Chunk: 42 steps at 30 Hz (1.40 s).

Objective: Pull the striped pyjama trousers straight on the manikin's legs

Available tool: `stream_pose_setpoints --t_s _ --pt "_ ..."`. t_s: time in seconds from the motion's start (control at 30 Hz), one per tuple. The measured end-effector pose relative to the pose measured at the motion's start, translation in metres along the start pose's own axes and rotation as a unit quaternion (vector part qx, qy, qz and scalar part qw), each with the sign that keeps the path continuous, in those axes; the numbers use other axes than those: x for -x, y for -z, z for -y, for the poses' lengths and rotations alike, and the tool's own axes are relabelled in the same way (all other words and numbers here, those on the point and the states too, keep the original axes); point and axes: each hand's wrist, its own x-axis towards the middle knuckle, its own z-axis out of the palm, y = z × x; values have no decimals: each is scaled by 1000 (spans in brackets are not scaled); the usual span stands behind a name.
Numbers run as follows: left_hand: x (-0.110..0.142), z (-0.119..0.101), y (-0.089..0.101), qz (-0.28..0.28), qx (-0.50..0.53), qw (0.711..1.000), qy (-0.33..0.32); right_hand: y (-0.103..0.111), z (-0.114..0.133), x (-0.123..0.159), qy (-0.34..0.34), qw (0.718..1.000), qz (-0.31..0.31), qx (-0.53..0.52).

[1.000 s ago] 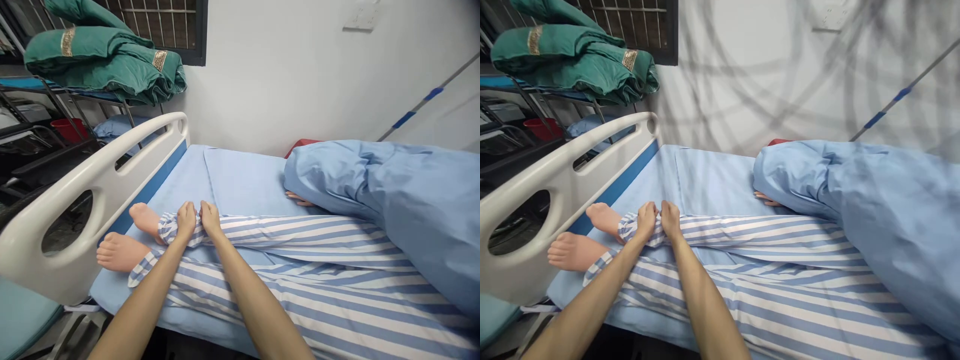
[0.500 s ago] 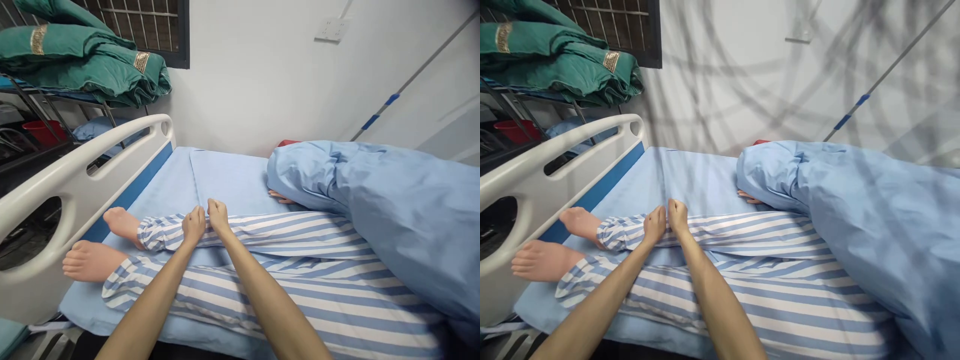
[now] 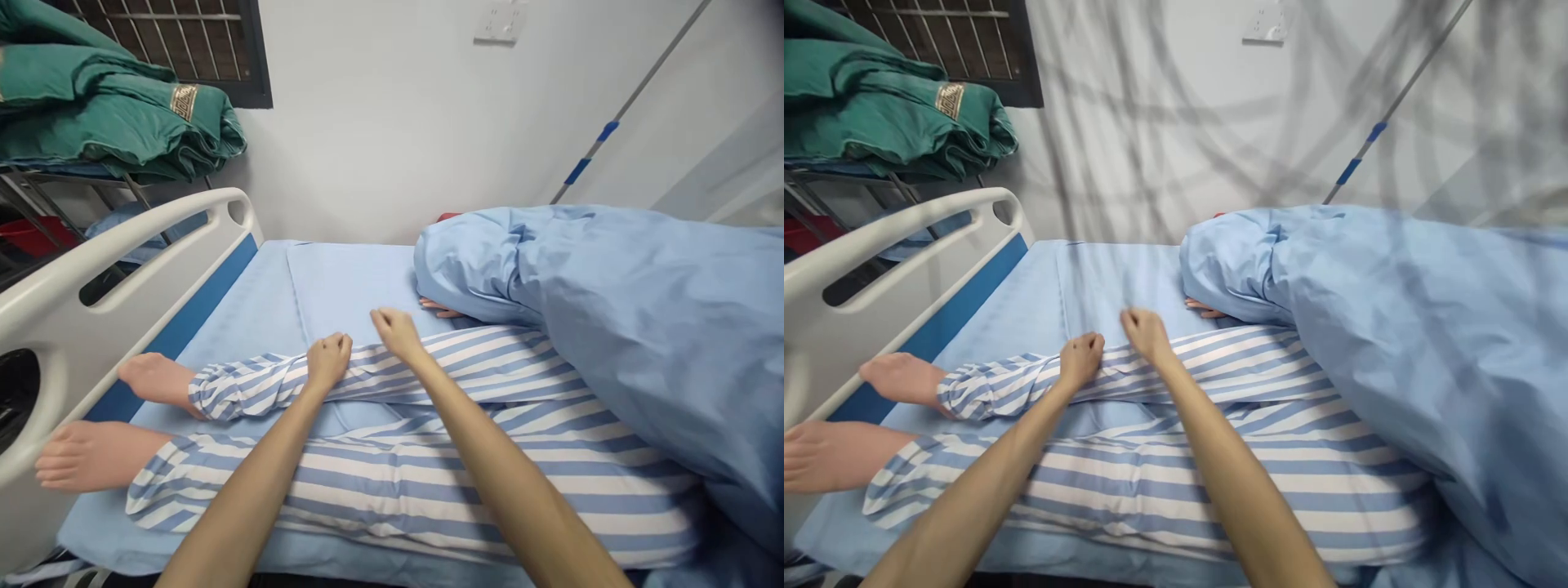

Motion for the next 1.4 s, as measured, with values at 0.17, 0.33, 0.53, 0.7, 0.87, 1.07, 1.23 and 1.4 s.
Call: stream_pose_setpoints --t_s 0.17,0.33,0.53,0.7,0.87,1.07,1.23,1.4 --pt "-6 -36 -14 6 88 995 -53 35 -34 15 -43 994 -30 93" --pt "-6 -69 -42 48 92 994 -42 49 -40 21 -15 995 -63 78" --pt "0 -114 -63 19 227 972 -47 63 -55 17 -81 995 -29 -58" --pt "4 -141 -79 -2 258 966 14 85 -66 18 -67 991 -104 -51" --pt "-6 -154 -94 16 270 963 2 102 -72 27 -121 976 -139 -119" --pt "-13 -173 -101 22 290 957 18 109 -90 28 -101 983 -138 -65" --pt "-3 -191 -112 10 256 967 -5 116 -103 24 -104 981 -130 -98" --pt "5 -195 -122 62 211 974 -50 132 -112 23 -80 979 -178 -64"
